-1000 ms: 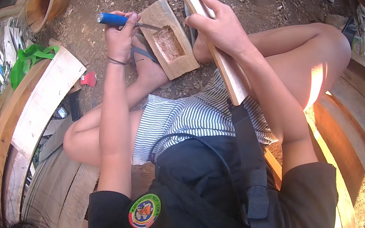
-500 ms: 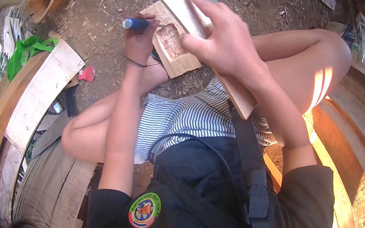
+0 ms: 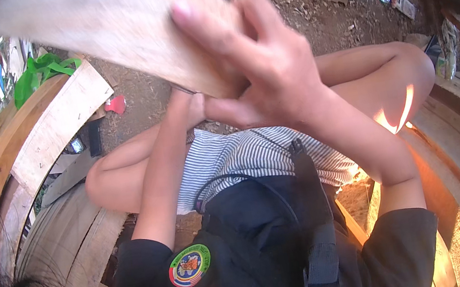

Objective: The person carves a rectangular depression into a wooden block using a chisel and a wooden mallet.

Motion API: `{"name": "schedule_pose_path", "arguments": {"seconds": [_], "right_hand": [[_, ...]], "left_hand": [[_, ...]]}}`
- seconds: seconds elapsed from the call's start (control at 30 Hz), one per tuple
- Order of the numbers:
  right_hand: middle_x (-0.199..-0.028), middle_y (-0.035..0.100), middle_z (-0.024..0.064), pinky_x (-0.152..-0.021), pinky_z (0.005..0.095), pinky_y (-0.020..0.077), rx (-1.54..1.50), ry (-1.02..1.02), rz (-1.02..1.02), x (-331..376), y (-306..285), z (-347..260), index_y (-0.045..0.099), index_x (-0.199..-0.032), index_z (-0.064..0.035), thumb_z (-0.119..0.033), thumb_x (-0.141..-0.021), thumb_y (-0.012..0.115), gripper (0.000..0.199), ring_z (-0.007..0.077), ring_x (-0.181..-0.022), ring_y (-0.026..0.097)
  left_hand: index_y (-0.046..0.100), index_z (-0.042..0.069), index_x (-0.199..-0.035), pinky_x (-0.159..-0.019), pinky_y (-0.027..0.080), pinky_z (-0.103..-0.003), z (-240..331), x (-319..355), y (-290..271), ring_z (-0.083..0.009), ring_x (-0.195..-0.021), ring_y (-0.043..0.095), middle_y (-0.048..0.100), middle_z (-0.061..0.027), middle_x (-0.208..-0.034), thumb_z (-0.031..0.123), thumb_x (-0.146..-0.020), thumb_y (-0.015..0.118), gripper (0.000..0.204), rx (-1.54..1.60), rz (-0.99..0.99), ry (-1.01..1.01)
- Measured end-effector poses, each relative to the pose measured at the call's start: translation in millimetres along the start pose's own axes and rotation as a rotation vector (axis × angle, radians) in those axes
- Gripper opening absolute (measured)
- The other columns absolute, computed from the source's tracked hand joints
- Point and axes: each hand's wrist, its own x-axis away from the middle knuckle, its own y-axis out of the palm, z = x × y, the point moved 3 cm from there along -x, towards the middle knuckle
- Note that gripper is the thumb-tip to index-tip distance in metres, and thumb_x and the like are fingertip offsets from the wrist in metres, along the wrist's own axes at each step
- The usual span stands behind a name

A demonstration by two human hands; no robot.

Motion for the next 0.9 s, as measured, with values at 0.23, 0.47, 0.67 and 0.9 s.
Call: {"name": "schedule_pose_path", "arguments": {"seconds": [0.23, 0.47, 0.67, 0.9], "right_hand": [[-0.092, 0.057, 0.0138, -0.063, 0.04, 0.0544, 0.232, 0.067, -0.357, -20.3, -8.8, -0.5, 0.058, -0.139, -0.0178, -0.018, -0.058, 0.075, 0.083, 0.0284, -0.073, 0.062], [-0.096, 0.058, 0.0154, -0.07, 0.0456, 0.0574, 0.264, 0.313, -0.665, 32.9, 21.4, 36.1, 0.051, -0.145, -0.0334, -0.03, -0.064, 0.076, 0.085, 0.0335, -0.077, 0.065], [-0.1, 0.063, 0.0184, -0.08, 0.0335, 0.0522, -0.096, 0.55, -0.145, 22.4, 16.7, 73.6, 0.046, -0.148, -0.0078, -0.027, -0.069, 0.069, 0.084, 0.0263, -0.084, 0.066], [-0.127, 0.062, 0.0232, -0.099, 0.0334, 0.0451, -0.381, 0.82, -0.105, 42.2, 11.7, 92.0, 0.039, -0.149, 0.0027, -0.025, -0.07, 0.07, 0.089, 0.0251, -0.113, 0.062]], "left_hand": [[0.067, 0.008, -0.118, -0.088, 0.052, -0.041, 43.7, -12.5, -8.7, -0.0315, -0.098, 0.069, 0.073, -0.0123, -0.102, 0.02, -0.087, 0.071, 0.035, -0.087, -0.009, -0.054], [0.062, 0.012, -0.127, -0.106, 0.044, -0.042, 54.8, -8.9, -5.6, -0.0268, -0.119, 0.061, 0.066, -0.0101, -0.125, 0.028, -0.091, 0.067, 0.039, -0.491, -0.115, 0.439], [0.058, 0.005, -0.092, -0.065, 0.052, -0.028, 45.9, -24.7, 8.1, -0.0116, -0.072, 0.064, 0.07, -0.0054, -0.083, 0.016, -0.083, 0.082, 0.027, 0.118, 0.075, -0.083], [0.055, 0.004, -0.1, -0.064, 0.058, -0.031, 20.3, -107.3, -18.4, -0.0155, -0.082, 0.066, 0.066, -0.0074, -0.093, 0.016, -0.085, 0.077, 0.029, -0.021, -0.251, -0.704]]}}
